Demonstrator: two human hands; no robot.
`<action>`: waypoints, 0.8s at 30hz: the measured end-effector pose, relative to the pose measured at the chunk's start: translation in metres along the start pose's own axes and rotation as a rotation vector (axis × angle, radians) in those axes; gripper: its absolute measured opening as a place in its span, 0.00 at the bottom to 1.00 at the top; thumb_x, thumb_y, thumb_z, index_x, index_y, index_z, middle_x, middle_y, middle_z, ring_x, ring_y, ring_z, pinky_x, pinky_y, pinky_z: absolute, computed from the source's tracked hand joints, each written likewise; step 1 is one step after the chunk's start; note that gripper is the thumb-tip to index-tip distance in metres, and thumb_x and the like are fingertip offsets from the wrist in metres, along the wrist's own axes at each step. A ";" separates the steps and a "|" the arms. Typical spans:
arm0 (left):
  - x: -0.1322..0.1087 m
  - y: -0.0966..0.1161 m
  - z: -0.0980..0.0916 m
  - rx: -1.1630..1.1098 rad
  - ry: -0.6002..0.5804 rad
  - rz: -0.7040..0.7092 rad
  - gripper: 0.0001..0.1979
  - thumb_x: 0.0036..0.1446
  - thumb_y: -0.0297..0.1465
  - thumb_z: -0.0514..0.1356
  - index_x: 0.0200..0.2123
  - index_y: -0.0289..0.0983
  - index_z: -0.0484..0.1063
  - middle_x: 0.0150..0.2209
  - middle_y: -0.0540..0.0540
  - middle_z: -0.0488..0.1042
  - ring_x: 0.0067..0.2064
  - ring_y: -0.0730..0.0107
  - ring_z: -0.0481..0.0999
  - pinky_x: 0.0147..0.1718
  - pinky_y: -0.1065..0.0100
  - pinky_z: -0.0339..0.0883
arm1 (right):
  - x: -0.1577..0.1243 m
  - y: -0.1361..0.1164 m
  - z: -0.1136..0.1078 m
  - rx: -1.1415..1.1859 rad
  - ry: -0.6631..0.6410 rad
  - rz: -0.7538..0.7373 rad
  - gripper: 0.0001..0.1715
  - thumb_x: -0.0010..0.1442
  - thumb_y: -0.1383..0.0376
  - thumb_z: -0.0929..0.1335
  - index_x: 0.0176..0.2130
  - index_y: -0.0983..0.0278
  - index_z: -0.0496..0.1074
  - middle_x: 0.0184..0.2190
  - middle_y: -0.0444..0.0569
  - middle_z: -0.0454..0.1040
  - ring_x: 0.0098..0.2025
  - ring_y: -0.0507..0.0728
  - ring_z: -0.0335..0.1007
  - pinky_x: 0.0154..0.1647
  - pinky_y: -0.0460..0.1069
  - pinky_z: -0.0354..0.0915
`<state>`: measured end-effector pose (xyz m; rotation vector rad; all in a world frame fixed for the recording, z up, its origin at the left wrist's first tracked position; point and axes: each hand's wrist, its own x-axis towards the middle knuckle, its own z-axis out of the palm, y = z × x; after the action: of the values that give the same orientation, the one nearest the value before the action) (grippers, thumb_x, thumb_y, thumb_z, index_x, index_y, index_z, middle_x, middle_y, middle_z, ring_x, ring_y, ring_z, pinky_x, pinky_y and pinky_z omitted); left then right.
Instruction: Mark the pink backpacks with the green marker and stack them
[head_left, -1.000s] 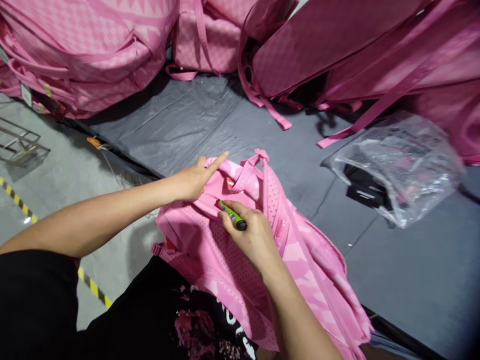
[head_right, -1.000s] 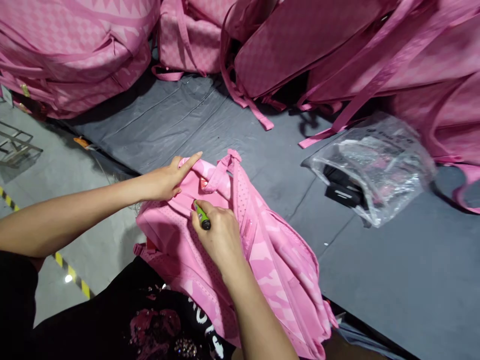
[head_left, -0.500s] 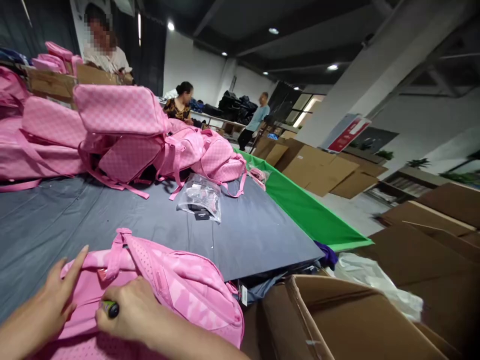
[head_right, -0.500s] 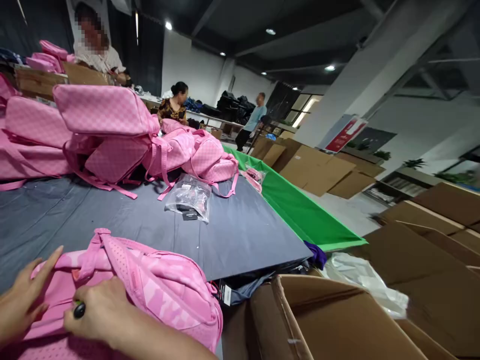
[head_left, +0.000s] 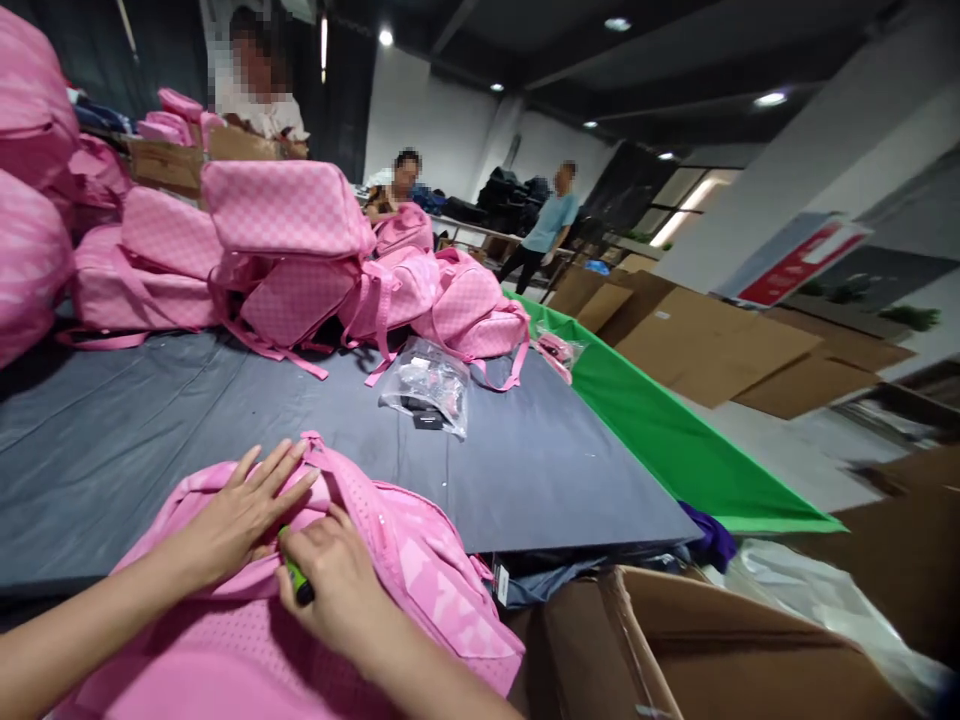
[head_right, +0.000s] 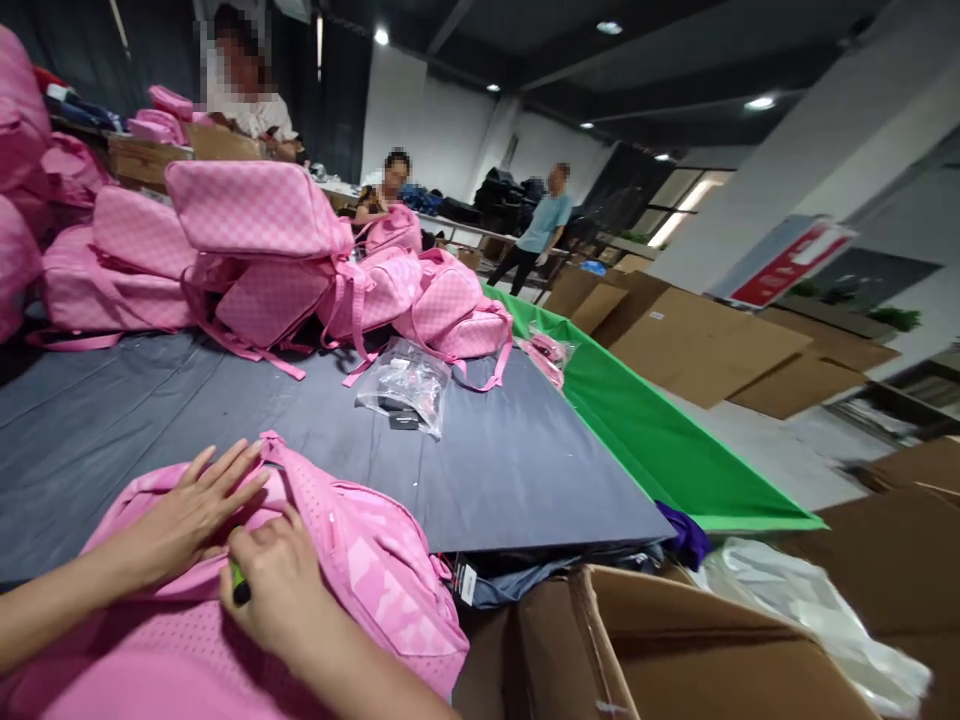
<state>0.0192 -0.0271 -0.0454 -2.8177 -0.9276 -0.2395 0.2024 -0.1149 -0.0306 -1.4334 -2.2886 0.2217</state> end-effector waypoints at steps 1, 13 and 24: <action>0.001 0.001 0.000 0.008 -0.010 -0.001 0.38 0.59 0.35 0.62 0.71 0.46 0.53 0.73 0.38 0.41 0.74 0.46 0.43 0.68 0.42 0.47 | -0.001 0.003 0.000 0.019 0.023 0.006 0.11 0.58 0.66 0.67 0.42 0.62 0.73 0.33 0.50 0.78 0.41 0.60 0.74 0.60 0.58 0.64; 0.008 0.011 -0.011 -0.116 -0.174 -0.215 0.53 0.54 0.38 0.70 0.73 0.38 0.40 0.73 0.26 0.37 0.74 0.42 0.40 0.69 0.42 0.41 | -0.020 0.004 -0.037 0.304 -0.383 0.191 0.30 0.57 0.70 0.62 0.59 0.65 0.65 0.21 0.42 0.73 0.21 0.56 0.71 0.24 0.49 0.64; 0.016 0.009 -0.006 -0.137 -0.253 -0.305 0.55 0.54 0.33 0.67 0.73 0.32 0.33 0.74 0.30 0.29 0.75 0.44 0.33 0.71 0.48 0.36 | -0.002 0.031 0.004 -0.093 -0.580 0.064 0.37 0.55 0.70 0.62 0.63 0.66 0.65 0.26 0.48 0.79 0.26 0.60 0.75 0.28 0.49 0.64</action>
<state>0.0370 -0.0258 -0.0376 -2.8641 -1.4505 0.0202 0.2264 -0.1021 -0.0458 -1.6549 -2.7320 0.6297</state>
